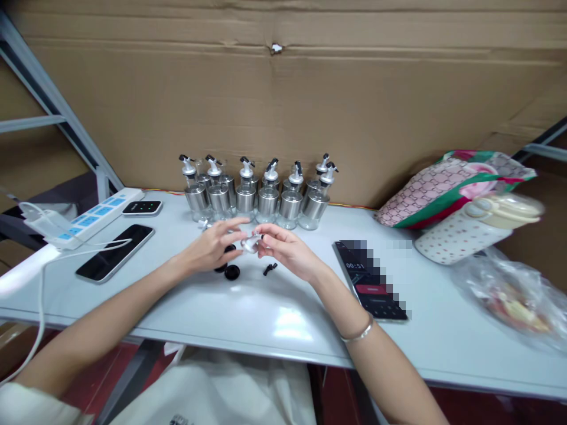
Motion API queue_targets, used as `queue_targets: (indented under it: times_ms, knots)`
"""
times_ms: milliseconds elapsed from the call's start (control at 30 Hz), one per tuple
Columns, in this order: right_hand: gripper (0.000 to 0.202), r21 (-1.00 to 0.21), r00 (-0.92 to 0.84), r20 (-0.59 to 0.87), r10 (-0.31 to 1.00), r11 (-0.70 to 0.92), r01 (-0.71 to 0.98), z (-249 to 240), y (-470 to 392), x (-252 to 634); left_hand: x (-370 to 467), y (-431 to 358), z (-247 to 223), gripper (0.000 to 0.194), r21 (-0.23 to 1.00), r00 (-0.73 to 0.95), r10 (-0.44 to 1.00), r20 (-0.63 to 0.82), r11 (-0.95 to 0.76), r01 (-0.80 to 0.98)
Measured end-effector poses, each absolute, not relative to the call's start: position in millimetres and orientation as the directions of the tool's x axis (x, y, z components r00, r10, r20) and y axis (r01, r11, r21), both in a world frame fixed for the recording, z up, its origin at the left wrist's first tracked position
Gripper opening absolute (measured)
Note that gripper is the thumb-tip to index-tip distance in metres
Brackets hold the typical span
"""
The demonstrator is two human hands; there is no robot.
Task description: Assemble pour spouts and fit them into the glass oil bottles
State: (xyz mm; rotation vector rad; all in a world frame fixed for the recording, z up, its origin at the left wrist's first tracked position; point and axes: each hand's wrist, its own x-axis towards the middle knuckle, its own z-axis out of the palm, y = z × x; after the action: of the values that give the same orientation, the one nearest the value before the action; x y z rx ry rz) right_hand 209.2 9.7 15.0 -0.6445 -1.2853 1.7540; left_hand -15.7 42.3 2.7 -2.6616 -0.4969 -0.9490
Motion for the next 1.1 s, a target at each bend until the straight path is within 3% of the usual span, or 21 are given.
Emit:
queue_targets:
  times_ms: [133,267,733,1100]
  knots:
    - [0.025,-0.915,-0.435,0.103,0.895,-0.086,-0.395,20,10,210,-47,71,6,0.030,0.135,0.544,0.546,0.637,-0.774,0.619]
    - [0.023,-0.887,-0.397,0.075,0.915,-0.121,-0.446,20,14,213,-71,91,-5,0.024,0.220,0.532,0.708,0.465,-0.674,0.705]
    - [0.023,-0.913,-0.363,0.031,0.931,-0.121,-0.389,19,16,213,-45,62,2,0.022,0.047,0.756,0.618,0.216,-0.780,0.625]
    - [0.026,-0.938,-0.339,0.025,0.940,-0.095,-0.332,15,17,213,-43,63,-1,0.019,0.102,0.784,0.596,0.172,-0.802,0.588]
